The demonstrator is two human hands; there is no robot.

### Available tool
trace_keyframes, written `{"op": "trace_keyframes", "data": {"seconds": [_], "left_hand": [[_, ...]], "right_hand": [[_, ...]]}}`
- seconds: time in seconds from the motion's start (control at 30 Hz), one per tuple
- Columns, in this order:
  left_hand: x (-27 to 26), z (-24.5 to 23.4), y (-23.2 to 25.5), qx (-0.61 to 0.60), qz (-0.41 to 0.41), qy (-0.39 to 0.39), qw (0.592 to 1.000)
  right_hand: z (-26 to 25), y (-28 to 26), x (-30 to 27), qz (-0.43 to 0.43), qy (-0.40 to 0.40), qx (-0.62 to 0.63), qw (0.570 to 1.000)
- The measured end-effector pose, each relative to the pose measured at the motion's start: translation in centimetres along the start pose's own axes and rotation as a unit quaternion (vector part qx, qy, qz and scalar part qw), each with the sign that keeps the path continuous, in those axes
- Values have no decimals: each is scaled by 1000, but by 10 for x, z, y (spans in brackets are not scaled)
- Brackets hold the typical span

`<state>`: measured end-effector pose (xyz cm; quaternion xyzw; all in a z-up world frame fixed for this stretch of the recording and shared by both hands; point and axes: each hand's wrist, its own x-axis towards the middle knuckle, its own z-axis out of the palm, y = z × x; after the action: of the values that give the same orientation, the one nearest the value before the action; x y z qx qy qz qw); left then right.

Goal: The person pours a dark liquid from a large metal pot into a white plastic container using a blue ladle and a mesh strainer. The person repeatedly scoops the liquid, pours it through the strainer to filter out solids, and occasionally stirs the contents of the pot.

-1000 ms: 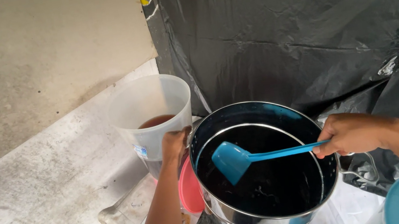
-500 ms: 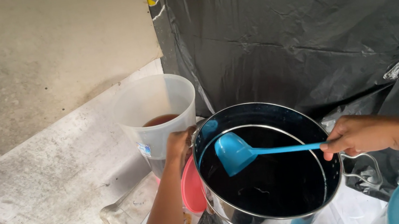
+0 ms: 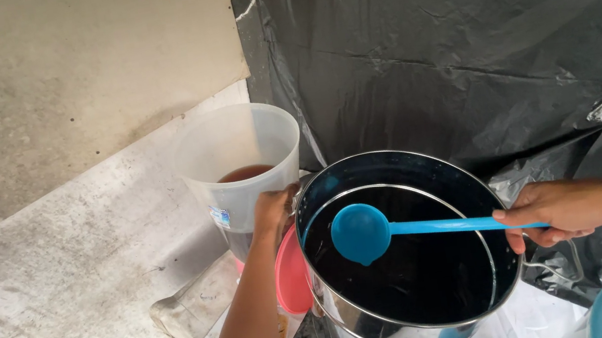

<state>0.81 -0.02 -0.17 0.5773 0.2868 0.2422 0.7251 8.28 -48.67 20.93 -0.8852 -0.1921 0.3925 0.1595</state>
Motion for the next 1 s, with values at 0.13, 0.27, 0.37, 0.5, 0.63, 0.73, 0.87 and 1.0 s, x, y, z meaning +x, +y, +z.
{"op": "trace_keyframes", "data": {"seconds": [0.13, 0.27, 0.37, 0.5, 0.63, 0.73, 0.87, 1.0], "left_hand": [[15, -1, -13, 14, 18, 10, 1000], [5, -2, -4, 28, 19, -2, 999], [10, -5, -7, 47, 10, -10, 999], [13, -6, -10, 37, -4, -13, 999], [7, -3, -10, -9, -11, -20, 1000], [-15, -6, 5, -1, -12, -43, 999], [-24, -1, 15, 30, -57, -53, 997], [-29, 9, 25, 52, -49, -19, 997]], "right_hand": [[-2, 4, 9, -5, -2, -2, 1000], [-2, 2, 2, 1, 14, 3, 1000], [-3, 1, -1, 1, 14, 28, 999], [-2, 3, -1, -3, 6, 88, 996], [-2, 9, 1, 13, -18, 148, 989], [-2, 11, -1, -7, -7, 144, 989], [-7, 13, 2, -29, 5, 149, 988], [-19, 33, 11, -52, 27, 144, 988]]}}
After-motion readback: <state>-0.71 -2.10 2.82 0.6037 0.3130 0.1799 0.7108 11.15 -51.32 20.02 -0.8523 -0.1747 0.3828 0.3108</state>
